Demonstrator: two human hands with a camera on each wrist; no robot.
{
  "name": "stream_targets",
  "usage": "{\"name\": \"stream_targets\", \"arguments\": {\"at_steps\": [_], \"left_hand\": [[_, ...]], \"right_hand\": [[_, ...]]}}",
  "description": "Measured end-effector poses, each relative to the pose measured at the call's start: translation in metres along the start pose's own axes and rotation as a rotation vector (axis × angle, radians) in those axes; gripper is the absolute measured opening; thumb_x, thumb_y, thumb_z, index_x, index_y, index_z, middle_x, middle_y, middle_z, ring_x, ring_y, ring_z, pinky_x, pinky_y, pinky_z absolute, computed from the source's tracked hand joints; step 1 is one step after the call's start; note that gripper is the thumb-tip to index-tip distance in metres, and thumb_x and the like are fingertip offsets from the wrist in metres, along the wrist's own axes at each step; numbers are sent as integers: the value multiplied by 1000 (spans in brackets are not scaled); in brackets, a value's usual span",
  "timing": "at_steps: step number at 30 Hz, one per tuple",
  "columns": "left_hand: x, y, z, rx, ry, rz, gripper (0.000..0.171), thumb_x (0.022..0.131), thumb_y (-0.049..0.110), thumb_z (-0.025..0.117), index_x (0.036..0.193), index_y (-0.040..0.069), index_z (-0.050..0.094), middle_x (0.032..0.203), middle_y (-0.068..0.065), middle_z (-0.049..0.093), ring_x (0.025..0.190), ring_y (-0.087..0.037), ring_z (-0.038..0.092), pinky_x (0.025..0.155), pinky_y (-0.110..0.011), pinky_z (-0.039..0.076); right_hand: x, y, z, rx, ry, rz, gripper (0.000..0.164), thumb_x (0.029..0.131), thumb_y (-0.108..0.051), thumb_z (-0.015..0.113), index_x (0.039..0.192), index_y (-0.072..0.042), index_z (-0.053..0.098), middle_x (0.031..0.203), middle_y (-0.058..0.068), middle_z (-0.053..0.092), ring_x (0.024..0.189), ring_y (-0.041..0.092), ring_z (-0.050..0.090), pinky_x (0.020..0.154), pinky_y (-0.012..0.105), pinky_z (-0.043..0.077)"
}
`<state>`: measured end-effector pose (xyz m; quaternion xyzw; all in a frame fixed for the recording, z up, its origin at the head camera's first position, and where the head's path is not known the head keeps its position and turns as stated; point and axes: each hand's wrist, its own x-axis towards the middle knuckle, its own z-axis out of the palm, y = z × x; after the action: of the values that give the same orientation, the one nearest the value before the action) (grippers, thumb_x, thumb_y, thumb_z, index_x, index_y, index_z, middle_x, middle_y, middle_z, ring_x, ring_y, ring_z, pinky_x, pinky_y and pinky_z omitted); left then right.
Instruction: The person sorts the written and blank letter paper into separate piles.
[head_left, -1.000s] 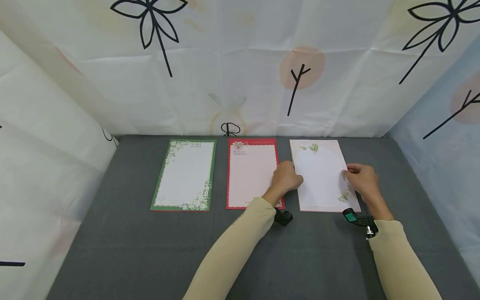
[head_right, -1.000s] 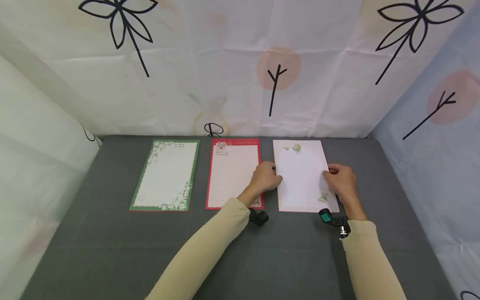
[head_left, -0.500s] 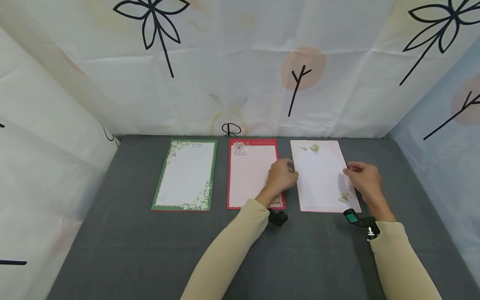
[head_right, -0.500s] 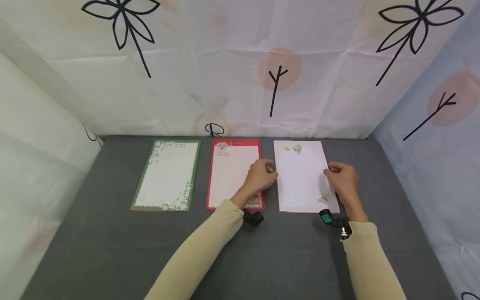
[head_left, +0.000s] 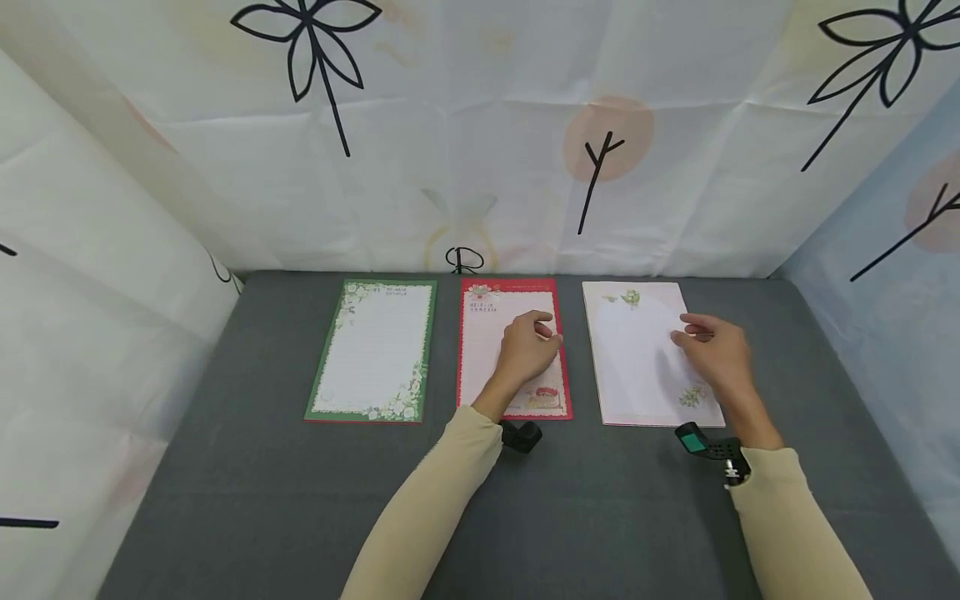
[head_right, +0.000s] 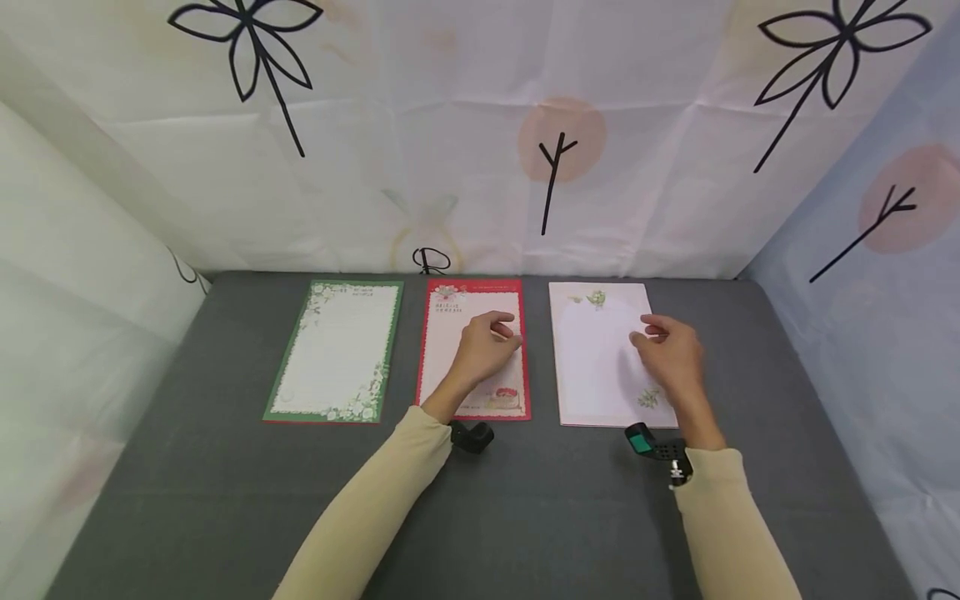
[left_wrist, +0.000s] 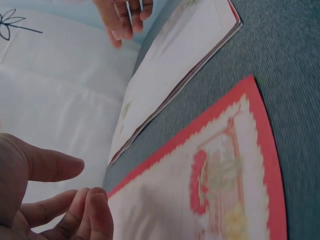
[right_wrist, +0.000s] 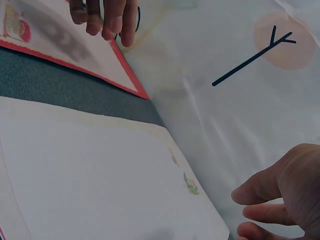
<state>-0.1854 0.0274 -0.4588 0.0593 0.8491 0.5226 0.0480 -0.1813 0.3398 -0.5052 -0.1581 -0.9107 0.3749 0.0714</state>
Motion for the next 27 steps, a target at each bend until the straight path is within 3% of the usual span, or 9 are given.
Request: {"name": "stream_targets", "arguments": {"at_steps": [4, 7, 11, 14, 16, 27], "left_hand": [[-2, -6, -14, 16, 29, -15, 37, 93, 12, 70, 128, 1, 67, 93, -5, 67, 82, -17, 66, 62, -27, 46], [-4, -12, -26, 11, 50, -20, 37, 93, 11, 71, 127, -1, 67, 92, -7, 66, 84, -20, 67, 64, -29, 47], [-6, -19, -40, 8, 86, -20, 36, 92, 9, 71, 126, -2, 68, 92, -9, 66, 85, -24, 68, 67, -32, 51], [-8, -23, -50, 11, 107, -27, 35, 93, 9, 71, 126, -2, 68, 93, -10, 66, 87, -25, 68, 71, -36, 53], [-10, -25, -56, 15, 117, -36, 35, 93, 9, 71, 126, -2, 68, 94, -11, 67, 88, -26, 68, 74, -39, 54], [-18, -38, -80, 34, 189, -85, 35, 92, 9, 70, 125, -3, 67, 95, -12, 66, 89, -27, 65, 75, -40, 53]], "right_hand": [[2, 4, 14, 16, 12, -42, 51, 97, -41, 64, 138, -10, 64, 119, 15, 64, 105, 33, 58, 77, 40, 48], [-5, -10, 17, 21, -11, -64, 50, 97, -39, 66, 137, -9, 64, 117, 15, 64, 102, 32, 58, 72, 33, 48], [-30, -55, 10, 64, -38, -50, 45, 96, -28, 69, 133, -2, 65, 113, 19, 64, 98, 32, 57, 61, 27, 46], [-49, -90, 5, 103, -57, -41, 40, 95, -17, 68, 130, 4, 65, 112, 23, 64, 98, 34, 57, 63, 29, 46], [-56, -101, 6, 117, -77, -51, 39, 96, -14, 67, 129, 6, 64, 112, 25, 64, 100, 35, 57, 67, 30, 45], [-66, -121, 34, 177, -177, -140, 36, 96, -9, 65, 128, 6, 65, 107, 23, 66, 99, 34, 61, 74, 30, 46]]}}
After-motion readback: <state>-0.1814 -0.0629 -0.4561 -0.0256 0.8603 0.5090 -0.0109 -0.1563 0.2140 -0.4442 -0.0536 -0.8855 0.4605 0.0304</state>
